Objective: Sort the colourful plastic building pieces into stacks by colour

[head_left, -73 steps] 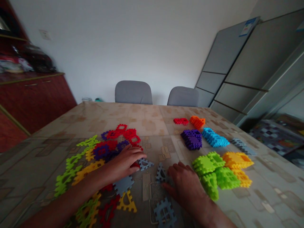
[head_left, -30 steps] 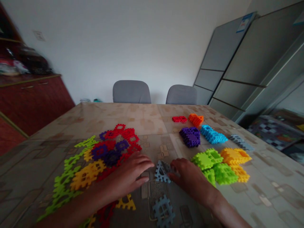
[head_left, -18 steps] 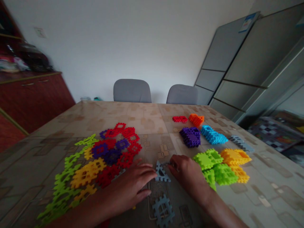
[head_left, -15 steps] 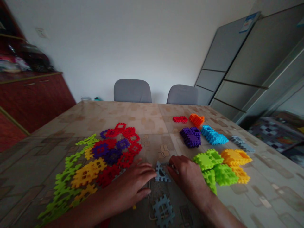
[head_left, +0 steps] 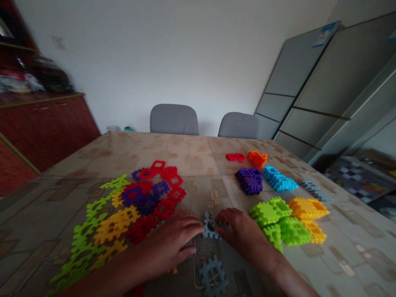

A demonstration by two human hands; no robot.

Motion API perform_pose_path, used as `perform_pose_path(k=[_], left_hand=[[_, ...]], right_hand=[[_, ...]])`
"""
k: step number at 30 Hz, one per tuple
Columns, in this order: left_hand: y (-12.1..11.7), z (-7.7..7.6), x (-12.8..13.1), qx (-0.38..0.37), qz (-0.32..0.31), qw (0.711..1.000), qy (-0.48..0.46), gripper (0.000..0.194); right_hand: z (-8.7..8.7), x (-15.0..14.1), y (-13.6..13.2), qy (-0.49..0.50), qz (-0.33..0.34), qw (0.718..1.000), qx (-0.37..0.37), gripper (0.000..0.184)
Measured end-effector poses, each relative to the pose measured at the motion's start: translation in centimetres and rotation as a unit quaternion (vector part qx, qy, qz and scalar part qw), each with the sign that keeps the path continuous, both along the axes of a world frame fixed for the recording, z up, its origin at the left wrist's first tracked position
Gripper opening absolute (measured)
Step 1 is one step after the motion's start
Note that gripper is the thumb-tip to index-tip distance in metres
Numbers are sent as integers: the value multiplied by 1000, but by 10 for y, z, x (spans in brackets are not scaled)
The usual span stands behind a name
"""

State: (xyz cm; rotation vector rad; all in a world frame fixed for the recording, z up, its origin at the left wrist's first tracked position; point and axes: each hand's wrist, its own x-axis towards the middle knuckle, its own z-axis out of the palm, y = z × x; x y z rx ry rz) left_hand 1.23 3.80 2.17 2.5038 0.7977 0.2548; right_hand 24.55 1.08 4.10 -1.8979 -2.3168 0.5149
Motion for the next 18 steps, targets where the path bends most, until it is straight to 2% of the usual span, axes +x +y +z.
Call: perform_pose_path(k=[7,11,15,18], left_hand=[[-2,2,2,-6,-2,1000,7,49],[3,4,-2,-12,-3,1000,-1,50],[10,11,-10,15,17,1000,-2,44],[15,16,-14,40,29,999,-5,41]], right_hand=[[-3,1,4,13,20,1000,-2,5],[1,1,2,10,17,999,28,5],[8,-7,-6,-11,33,997,63,6],[10,-17,-10,-48,51,996,61,8]])
